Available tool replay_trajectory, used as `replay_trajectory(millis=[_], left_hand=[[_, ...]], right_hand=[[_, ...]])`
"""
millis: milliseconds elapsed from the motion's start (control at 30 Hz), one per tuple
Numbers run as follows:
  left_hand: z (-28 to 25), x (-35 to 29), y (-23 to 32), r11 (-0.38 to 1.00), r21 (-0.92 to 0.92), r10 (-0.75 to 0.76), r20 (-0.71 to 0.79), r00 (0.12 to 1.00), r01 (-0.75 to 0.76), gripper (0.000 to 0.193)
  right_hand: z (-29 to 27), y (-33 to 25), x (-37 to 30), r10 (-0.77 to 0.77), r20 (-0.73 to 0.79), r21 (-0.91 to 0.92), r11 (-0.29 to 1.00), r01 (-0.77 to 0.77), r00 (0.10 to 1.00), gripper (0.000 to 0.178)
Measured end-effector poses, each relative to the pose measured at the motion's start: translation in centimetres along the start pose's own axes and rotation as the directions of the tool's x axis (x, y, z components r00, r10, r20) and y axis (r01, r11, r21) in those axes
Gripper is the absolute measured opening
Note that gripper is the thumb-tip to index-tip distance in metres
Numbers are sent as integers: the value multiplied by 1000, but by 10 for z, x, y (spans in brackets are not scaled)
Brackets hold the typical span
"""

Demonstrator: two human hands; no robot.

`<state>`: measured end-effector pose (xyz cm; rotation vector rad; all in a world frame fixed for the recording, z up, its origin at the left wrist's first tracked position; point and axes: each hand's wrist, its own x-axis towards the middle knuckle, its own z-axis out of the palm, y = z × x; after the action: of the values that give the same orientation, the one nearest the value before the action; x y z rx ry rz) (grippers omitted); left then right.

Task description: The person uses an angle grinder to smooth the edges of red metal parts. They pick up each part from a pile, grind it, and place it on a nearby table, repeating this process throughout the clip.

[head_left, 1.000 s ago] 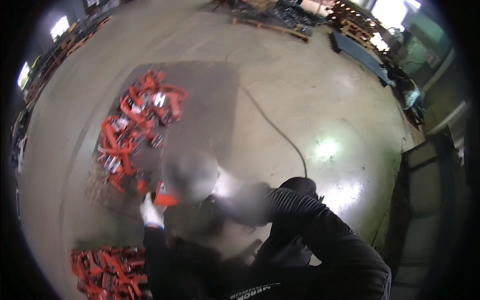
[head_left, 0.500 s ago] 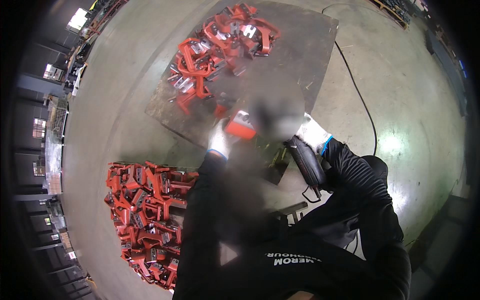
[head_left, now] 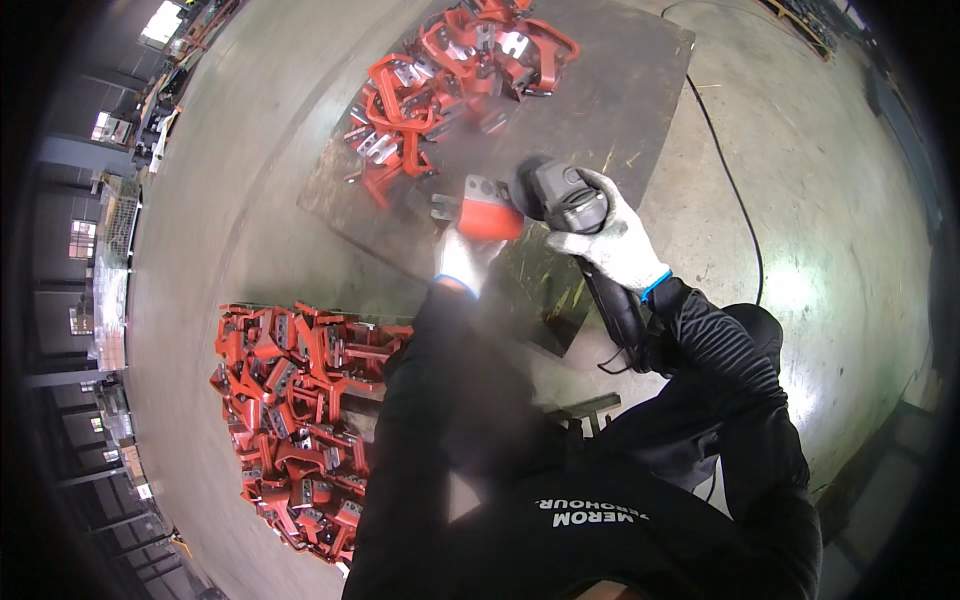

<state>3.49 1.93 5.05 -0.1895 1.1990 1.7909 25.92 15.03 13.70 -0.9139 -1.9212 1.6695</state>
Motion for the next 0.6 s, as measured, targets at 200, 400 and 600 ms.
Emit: replay_trajectory(millis=[200,400,600], left_hand=[[18,-14,-7,991,133,-33,47,998,27,32],[2,-4,-12,993,117,-26,112,993,13,34],[16,-13,-3,1000,11,-2,37,999,2,36]], right_hand=[[23,-17,6,-124,42,-168,977,129,991,100],[25,-28,2,-86,54,-151,984,93,995,98],[17,-11,1,-40,57,-227,973,52,998,97]])
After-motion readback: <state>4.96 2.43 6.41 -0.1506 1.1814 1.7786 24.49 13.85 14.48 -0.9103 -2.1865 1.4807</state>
